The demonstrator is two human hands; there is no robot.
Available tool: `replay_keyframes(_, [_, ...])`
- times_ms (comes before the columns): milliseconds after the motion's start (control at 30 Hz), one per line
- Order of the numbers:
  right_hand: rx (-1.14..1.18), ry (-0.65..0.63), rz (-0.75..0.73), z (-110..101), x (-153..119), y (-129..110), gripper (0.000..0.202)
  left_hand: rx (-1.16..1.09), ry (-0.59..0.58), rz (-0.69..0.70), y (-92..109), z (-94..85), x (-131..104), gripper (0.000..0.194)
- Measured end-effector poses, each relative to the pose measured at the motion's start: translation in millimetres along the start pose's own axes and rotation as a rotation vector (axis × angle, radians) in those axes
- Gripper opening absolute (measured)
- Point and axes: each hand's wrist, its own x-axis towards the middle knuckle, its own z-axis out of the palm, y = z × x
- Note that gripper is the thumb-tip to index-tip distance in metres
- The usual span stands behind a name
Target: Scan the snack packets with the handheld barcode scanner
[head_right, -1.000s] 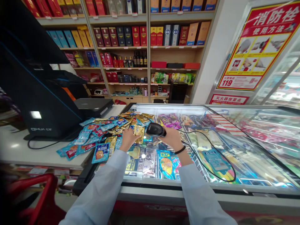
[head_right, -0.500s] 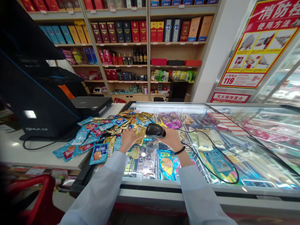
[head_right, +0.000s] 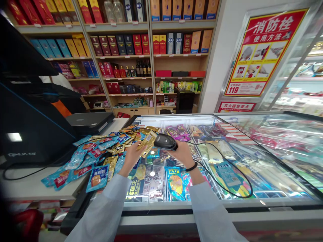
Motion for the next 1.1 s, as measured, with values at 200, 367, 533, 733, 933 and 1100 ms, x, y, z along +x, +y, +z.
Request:
replay_keyframes(200, [0.03, 0.039, 0.003, -3, -2, -3, 0.035, 0.0, 0.002, 0.044, 9, 2.7, -4, 0.025])
replay_keyframes(367, [0.052, 0.041, 0.001, -3, -2, -2, 0.037, 0.02, 0.019, 0.046, 12, 3.3, -6, 0.025])
replay_keyframes(533, [0.047, 0.024, 0.009, -2, -2, 0, 0.038, 0.012, 0.034, 0.054, 13, 2.5, -7, 0.025])
replay_keyframes(733, [0.057, 0.021, 0.006, -1, -2, 2, 0.037, -0.019, 0.046, 0.051, 13, 2.5, -7, 0.025])
replay_keyframes(933, [0.028, 0.038, 0.015, -2, -2, 1, 0.034, 0.02, 0.061, 0.04, 14, 1.2, -8, 0.026])
replay_keyframes(1100, [-0.014, 0.035, 0.018, -2, -2, 1, 0.038, 0.015, 0.063, 0.057, 14, 1.6, -8, 0.026])
